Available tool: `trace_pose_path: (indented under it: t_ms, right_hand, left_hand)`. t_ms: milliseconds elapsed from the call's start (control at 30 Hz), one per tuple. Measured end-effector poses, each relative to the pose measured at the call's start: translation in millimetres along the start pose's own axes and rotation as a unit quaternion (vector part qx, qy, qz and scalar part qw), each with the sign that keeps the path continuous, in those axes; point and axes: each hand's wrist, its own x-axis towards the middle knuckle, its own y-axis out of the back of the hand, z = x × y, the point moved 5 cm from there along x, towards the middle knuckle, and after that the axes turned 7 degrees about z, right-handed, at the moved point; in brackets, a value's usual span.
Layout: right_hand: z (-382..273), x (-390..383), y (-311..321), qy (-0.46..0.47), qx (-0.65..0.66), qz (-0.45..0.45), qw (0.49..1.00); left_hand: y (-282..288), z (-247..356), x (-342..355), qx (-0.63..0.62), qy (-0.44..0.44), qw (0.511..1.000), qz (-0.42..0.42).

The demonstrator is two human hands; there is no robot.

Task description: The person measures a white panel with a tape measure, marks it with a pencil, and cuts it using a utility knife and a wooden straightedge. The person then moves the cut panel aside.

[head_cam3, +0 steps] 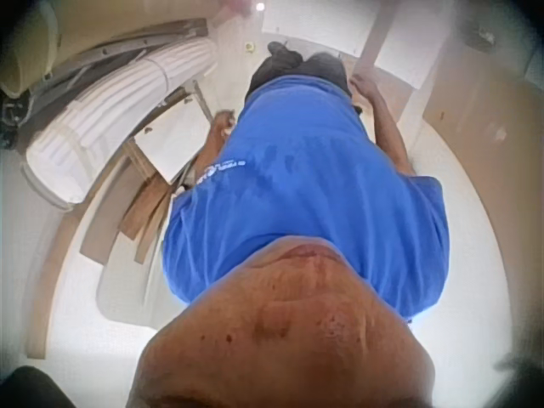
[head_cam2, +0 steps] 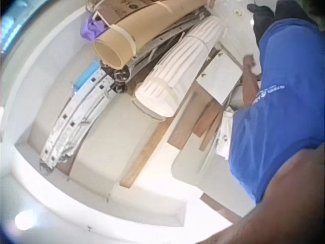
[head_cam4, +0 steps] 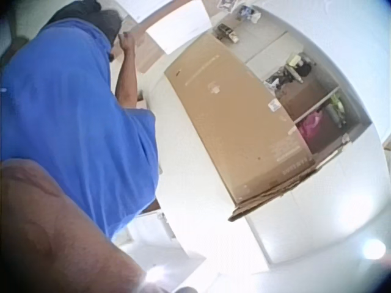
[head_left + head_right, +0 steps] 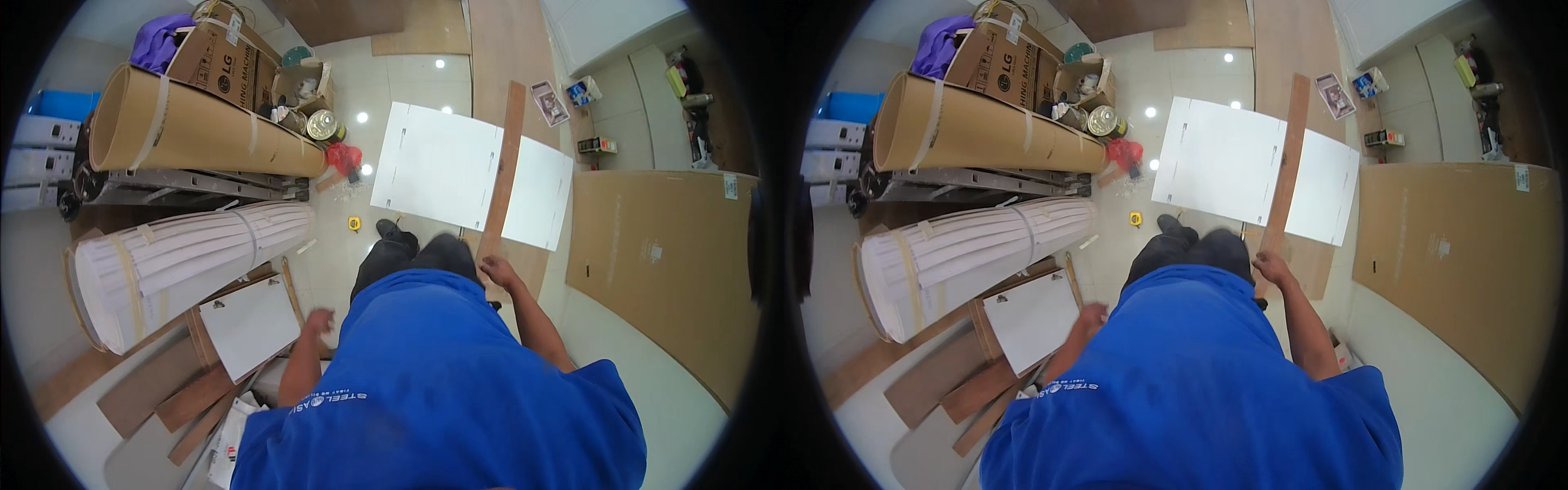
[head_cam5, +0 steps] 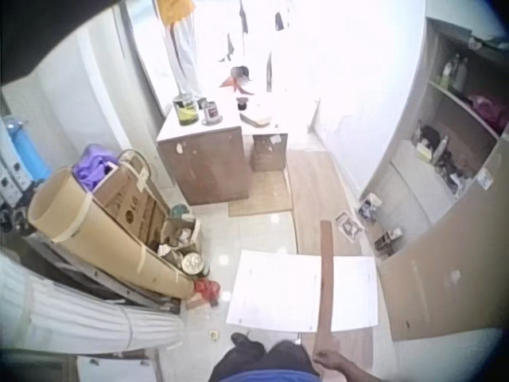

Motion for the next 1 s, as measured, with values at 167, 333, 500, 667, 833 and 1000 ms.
trace_pose_path:
  t_ms: [167,333,500,667,833,1000]
  right_hand:
    - [55,-27,-29,-0.157,0.099,0.020,0.982]
    - [37,-8,-10,-0.171,0.098,0.029,0.980]
    - [-24,95,20,-0.186,0.147,0.060,0.970]
    - [-128,207,109,-0.090,0.156,0.126,0.976]
    - [-229,279,227,-0.023,0.235,0.185,0.954]
    - [-229,333,270,-0.043,0.231,0.161,0.958]
  left_hand:
    - [226,4,164,-0.289,0.260,0.901,0.194]
    - [404,126,318,-0.341,0.176,0.903,0.195]
    - [474,179,416,-0.324,0.124,0.930,0.124]
    - [495,115,383,-0.219,0.249,0.943,0.037]
    - [494,73,327,-0.177,0.192,0.965,0.037]
    - [474,63,379,0.194,-0.057,0.975,-0.095]
